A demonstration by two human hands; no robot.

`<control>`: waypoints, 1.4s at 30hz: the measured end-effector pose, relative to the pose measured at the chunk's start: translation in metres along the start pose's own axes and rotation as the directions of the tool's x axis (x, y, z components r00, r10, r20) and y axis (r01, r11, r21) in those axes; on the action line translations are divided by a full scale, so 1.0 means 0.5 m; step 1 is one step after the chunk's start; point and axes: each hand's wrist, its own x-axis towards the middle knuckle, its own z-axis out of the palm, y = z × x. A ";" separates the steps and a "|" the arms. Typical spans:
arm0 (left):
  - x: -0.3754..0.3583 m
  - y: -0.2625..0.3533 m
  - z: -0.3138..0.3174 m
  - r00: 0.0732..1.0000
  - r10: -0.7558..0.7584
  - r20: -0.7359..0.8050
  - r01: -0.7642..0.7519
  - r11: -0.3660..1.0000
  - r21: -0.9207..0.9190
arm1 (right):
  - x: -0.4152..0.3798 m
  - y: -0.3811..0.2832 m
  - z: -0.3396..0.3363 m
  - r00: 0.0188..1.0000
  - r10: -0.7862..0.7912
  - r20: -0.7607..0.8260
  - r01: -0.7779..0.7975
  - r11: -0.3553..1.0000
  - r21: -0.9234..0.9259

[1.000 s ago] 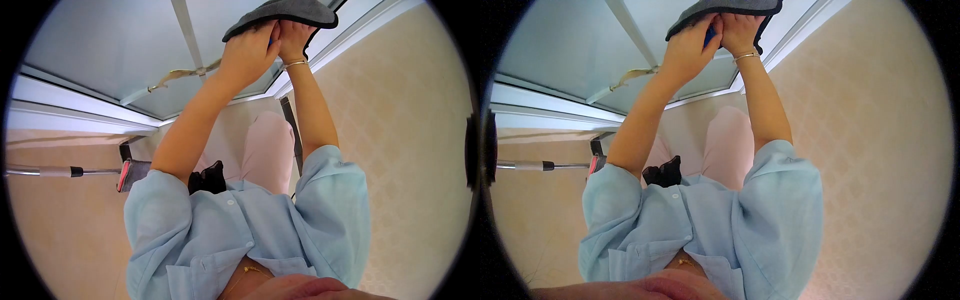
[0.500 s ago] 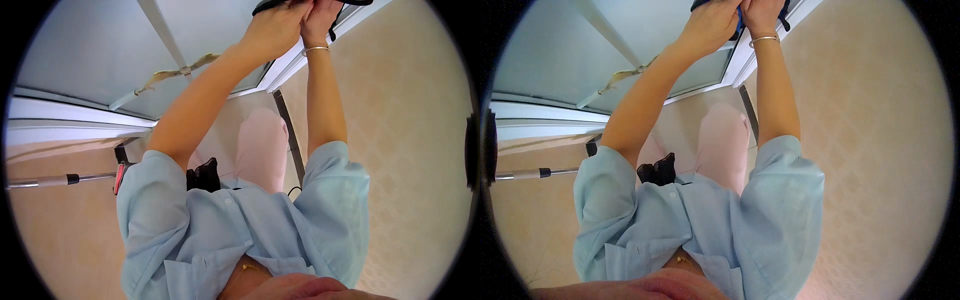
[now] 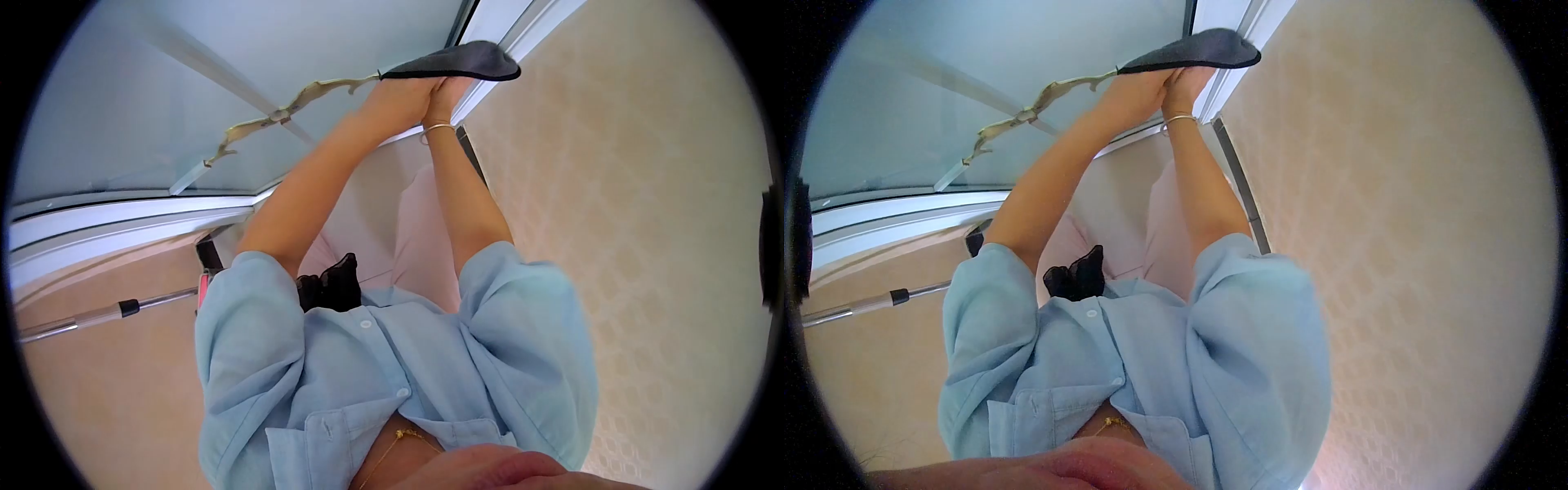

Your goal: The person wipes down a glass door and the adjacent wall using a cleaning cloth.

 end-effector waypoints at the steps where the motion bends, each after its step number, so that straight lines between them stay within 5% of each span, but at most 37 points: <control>1: -0.005 -0.024 0.026 0.999 -0.016 0.034 0.015 1.000 0.015 | -0.018 0.007 0.000 0.999 0.049 -0.017 -0.049 0.999 0.021; 3: -0.015 -0.030 0.040 0.988 -0.087 0.129 0.085 0.996 0.026 | -0.040 -0.010 0.001 0.913 0.409 0.014 -0.362 0.792 0.492; 5: -0.026 -0.039 0.060 0.973 -0.132 0.189 0.127 0.991 0.038 | -0.074 0.063 0.020 0.838 0.542 0.066 -0.424 0.570 0.704; 8: -0.039 -0.064 0.089 0.958 -0.174 0.230 0.165 0.985 0.054 | -0.139 0.183 0.039 0.881 0.465 0.082 -0.409 0.664 0.627; 13: -0.054 -0.108 0.160 0.908 -0.270 0.319 0.267 0.962 0.055 | -0.185 0.236 0.061 0.744 0.653 0.142 -0.479 0.371 0.796; 19: -0.073 -0.145 0.217 0.889 -0.263 0.376 0.250 0.965 0.083 | -0.222 0.260 0.032 0.499 0.785 0.366 -0.704 0.121 0.700; 31: -0.244 -0.245 0.178 0.758 -0.573 0.312 0.576 0.812 0.091 | -0.322 0.130 0.069 -0.037 0.793 0.608 -0.967 -0.182 0.177; 37: -0.328 -0.229 0.088 0.850 -0.527 -0.017 0.527 0.847 0.066 | -0.328 0.028 0.099 -0.023 0.597 0.802 -0.992 -0.110 0.054; 42: -0.332 -0.165 -0.047 0.867 -0.378 -0.325 0.395 0.918 -0.014 | -0.251 -0.101 0.101 -0.017 0.251 0.968 -1.000 0.004 -0.019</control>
